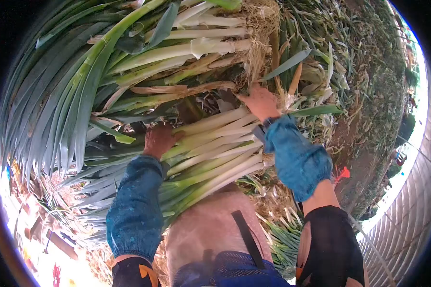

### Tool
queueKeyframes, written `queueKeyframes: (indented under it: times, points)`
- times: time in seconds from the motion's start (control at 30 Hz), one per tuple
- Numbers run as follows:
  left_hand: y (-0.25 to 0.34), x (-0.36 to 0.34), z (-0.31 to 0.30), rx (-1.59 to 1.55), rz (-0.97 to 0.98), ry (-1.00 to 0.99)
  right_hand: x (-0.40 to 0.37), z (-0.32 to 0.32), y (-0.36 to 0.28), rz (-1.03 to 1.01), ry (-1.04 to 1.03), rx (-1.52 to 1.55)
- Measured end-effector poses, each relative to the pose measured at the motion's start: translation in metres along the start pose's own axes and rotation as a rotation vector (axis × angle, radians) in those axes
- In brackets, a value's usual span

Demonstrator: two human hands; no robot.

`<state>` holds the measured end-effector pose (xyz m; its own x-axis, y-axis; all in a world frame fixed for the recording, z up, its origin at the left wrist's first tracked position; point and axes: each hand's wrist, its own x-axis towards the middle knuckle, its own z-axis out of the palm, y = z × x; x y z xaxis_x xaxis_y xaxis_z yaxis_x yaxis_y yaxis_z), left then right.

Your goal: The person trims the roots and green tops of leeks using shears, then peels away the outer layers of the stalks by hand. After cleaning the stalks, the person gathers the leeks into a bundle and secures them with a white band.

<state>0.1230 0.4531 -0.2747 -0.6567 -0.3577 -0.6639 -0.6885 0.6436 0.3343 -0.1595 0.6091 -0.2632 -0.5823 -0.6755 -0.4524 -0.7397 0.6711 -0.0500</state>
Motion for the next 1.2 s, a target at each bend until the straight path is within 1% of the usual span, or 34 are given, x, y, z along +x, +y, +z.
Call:
queueKeyframes:
  times: [0.03,0.1,0.13,0.2,0.23,0.27,0.3,0.33,0.37,0.43,0.47,0.5,0.53,0.57,0.63,0.67,0.73,0.77,0.8,0.83,0.9,0.93,0.97,1.0,1.03,1.07,1.13,1.2]
  points:
    - [0.001,0.0,-0.004,-0.012,-0.015,-0.058,0.012,0.016,0.012,-0.16,0.004,-0.073]
    - [0.007,-0.011,0.004,-0.059,-0.043,-0.012,0.016,0.03,0.064,-0.479,-0.003,-0.232]
    - [0.009,-0.014,0.005,-0.079,-0.051,0.018,0.008,0.018,0.088,-0.241,-0.026,-0.228]
    - [0.01,-0.03,0.01,-0.013,0.001,0.063,-0.005,-0.014,0.138,0.197,-0.075,-0.207]
    - [0.012,-0.037,0.013,0.023,0.033,0.083,-0.014,-0.029,0.177,0.096,-0.001,-0.297]
    - [0.016,-0.042,0.016,0.033,0.038,0.159,-0.019,-0.047,0.222,-0.162,0.046,-0.526]
    - [0.02,-0.048,0.019,0.032,0.03,0.164,-0.024,-0.065,0.228,0.005,0.11,-0.41]
    - [0.022,-0.051,0.02,0.035,0.02,0.177,-0.024,-0.086,0.225,0.169,0.182,-0.289]
    - [0.024,-0.054,0.021,0.038,0.008,0.19,-0.023,-0.088,0.21,0.053,0.221,-0.225]
    - [0.027,-0.059,0.022,0.043,0.002,0.204,-0.014,-0.078,0.131,-0.182,0.297,-0.098]
    - [0.027,-0.061,0.021,0.05,-0.004,0.212,-0.012,-0.066,0.081,-0.096,0.139,-0.019]
    - [0.026,-0.063,0.023,0.067,-0.009,0.211,-0.016,-0.052,0.042,-0.278,0.108,-0.002]
    - [0.026,-0.065,0.025,0.083,-0.01,0.207,-0.019,-0.038,0.015,-0.39,-0.046,-0.047]
    - [0.026,-0.066,0.027,0.095,-0.012,0.204,-0.014,0.0,-0.006,-0.422,-0.094,-0.086]
    - [0.023,-0.064,0.028,0.065,0.025,0.285,-0.027,0.065,-0.019,-0.476,0.165,-0.022]
    - [0.022,-0.067,0.03,0.045,0.041,0.315,-0.035,0.074,-0.018,-0.432,0.07,0.014]
    - [0.014,-0.052,0.029,-0.123,-0.032,0.189,-0.042,0.078,-0.014,-0.34,-0.105,0.077]
    - [0.013,-0.041,0.027,-0.206,-0.059,0.125,-0.05,0.075,-0.011,-0.364,-0.1,0.044]
    - [0.02,-0.031,0.019,-0.147,-0.191,0.096,-0.055,0.066,-0.012,-0.393,-0.085,0.011]
    - [0.016,-0.013,0.02,-0.055,-0.104,0.047,-0.058,0.062,-0.014,-0.429,-0.071,-0.022]
    - [0.004,0.011,0.033,0.123,0.061,-0.076,-0.071,0.072,-0.014,-0.398,0.096,-0.06]
    - [0.031,0.007,-0.011,0.216,0.175,-0.232,-0.075,0.067,-0.017,-0.375,0.185,-0.081]
    - [0.023,0.021,0.011,0.064,0.145,-0.287,-0.079,0.06,-0.015,-0.395,0.036,-0.125]
    - [0.008,0.039,0.05,-0.089,0.115,-0.344,-0.083,0.027,-0.025,-0.412,-0.117,-0.168]
    - [0.003,0.046,0.073,-0.244,0.081,-0.406,-0.09,0.009,-0.03,-0.428,-0.275,-0.209]
    - [0.007,0.036,0.077,-0.23,0.07,-0.397,-0.1,0.01,-0.027,-0.442,-0.261,-0.201]
    - [0.016,0.015,0.063,-0.188,0.046,-0.345,-0.102,0.011,-0.022,-0.476,-0.197,-0.187]
    - [0.033,-0.009,0.039,0.022,0.173,-0.327,-0.097,0.012,-0.022,-0.225,-0.11,-0.057]
